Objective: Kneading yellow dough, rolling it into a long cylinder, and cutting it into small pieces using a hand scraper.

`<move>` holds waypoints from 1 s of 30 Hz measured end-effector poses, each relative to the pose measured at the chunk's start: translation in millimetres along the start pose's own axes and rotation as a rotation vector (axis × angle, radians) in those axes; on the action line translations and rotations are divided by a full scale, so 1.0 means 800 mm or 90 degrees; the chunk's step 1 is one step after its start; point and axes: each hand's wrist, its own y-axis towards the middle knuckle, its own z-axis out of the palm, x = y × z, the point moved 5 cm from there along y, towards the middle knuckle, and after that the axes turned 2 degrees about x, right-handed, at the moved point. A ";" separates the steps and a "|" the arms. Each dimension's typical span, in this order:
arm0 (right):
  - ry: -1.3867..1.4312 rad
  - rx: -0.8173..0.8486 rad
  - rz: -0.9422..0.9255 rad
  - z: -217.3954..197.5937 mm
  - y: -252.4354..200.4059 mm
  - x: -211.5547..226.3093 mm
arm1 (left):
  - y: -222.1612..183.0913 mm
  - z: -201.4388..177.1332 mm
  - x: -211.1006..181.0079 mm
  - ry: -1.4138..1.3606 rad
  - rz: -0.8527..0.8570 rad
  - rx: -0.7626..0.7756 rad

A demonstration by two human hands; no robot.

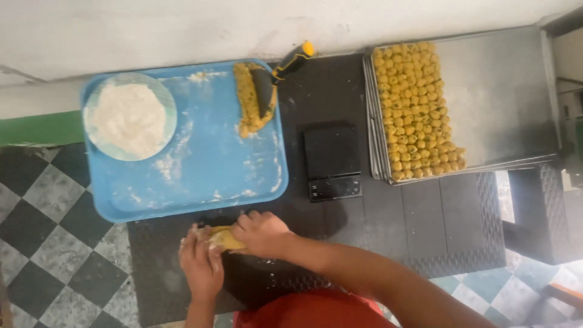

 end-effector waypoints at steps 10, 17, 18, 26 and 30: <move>0.045 0.043 -0.002 0.009 -0.002 -0.008 | -0.011 0.025 -0.016 0.148 -0.002 -0.176; -0.115 -0.157 -0.083 0.009 -0.016 0.001 | -0.030 0.050 0.025 0.097 0.076 -0.256; -0.146 -0.210 -0.112 0.012 -0.023 0.009 | -0.042 0.057 0.041 0.144 0.091 -0.287; -0.201 -0.087 -0.122 -0.002 -0.044 0.015 | -0.038 0.038 0.011 0.239 0.128 -0.292; -0.255 0.025 -0.018 -0.046 -0.102 0.026 | -0.065 0.047 -0.032 0.132 0.140 -0.267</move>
